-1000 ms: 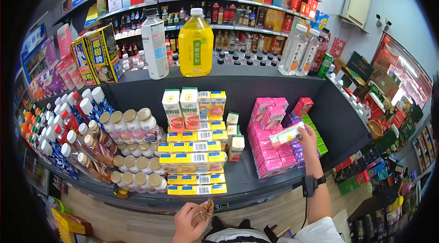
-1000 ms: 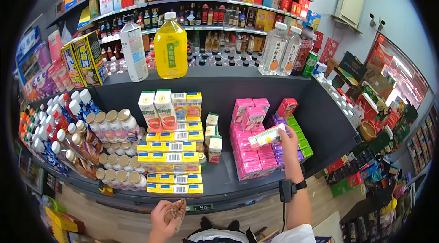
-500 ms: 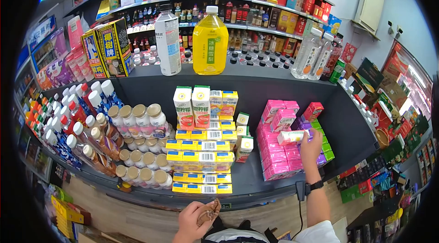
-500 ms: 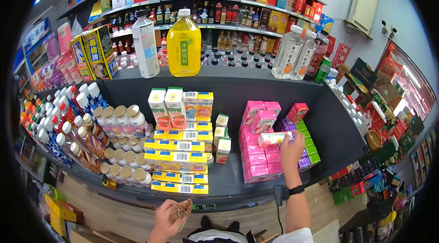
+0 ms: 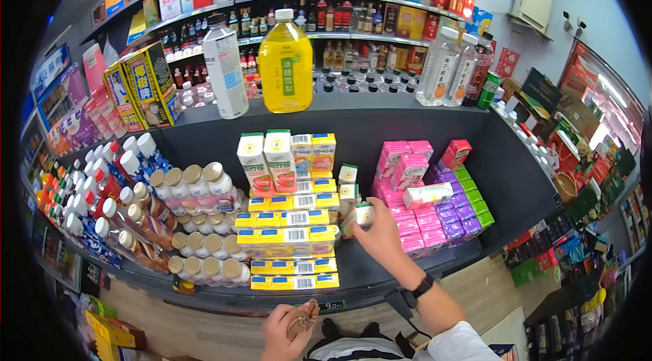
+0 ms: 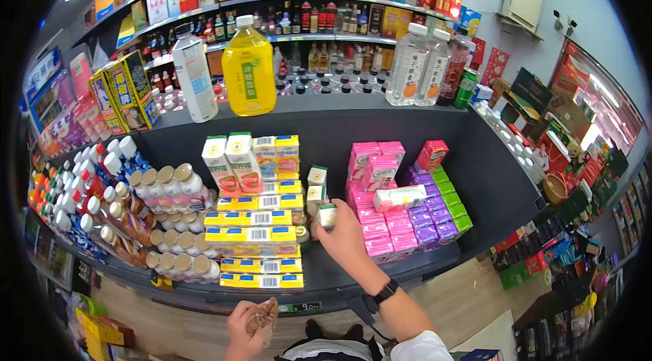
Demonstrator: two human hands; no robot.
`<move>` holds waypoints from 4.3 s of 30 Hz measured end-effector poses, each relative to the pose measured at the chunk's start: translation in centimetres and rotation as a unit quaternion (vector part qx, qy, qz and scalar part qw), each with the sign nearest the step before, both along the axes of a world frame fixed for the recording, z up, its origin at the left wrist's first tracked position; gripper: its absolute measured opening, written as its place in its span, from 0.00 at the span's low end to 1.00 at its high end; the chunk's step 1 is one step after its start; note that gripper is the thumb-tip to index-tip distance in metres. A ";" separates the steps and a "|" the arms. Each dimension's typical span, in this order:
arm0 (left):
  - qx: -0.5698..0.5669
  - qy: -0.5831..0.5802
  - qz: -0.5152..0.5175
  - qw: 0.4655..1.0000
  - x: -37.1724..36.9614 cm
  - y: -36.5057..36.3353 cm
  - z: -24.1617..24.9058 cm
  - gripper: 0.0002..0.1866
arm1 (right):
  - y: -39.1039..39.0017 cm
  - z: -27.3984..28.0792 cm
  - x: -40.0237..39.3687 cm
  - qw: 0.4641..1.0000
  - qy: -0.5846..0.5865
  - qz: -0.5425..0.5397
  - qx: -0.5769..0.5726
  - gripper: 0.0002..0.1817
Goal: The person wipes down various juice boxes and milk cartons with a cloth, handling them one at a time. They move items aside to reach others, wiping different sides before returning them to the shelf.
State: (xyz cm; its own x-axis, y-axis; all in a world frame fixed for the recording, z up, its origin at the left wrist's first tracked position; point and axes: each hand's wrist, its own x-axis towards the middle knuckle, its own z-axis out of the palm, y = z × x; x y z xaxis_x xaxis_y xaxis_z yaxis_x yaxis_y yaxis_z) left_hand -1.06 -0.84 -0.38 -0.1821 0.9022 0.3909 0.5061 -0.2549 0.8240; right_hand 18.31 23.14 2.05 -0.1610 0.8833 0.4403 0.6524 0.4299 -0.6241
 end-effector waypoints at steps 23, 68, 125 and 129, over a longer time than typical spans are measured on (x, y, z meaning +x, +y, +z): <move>-0.012 0.007 -0.030 0.999 1.7 3.8 -0.6 0.21 | 6.3 -5.4 28.7 0.965 -0.025 -0.262 0.021 0.19; 0.029 0.023 -0.056 0.998 12.6 5.9 0.5 0.13 | 12.7 1.8 33.7 0.849 0.505 -0.141 -0.062 0.13; 0.044 0.053 -0.092 0.993 2.1 5.3 0.4 0.18 | -3.6 -3.0 15.0 0.861 0.499 -0.092 -0.023 0.25; 0.051 0.059 -0.085 0.993 2.9 5.3 0.4 0.18 | -3.2 -4.0 16.4 0.848 0.508 -0.153 -0.014 0.24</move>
State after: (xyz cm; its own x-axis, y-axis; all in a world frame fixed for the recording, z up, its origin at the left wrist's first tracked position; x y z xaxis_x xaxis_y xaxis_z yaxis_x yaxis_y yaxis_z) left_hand 1.86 4.46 0.00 0.0226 0.8708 0.4911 0.5398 -0.4241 0.7272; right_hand 34.72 19.90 -1.92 0.5267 0.8280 0.1925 -0.1488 0.3128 -0.9381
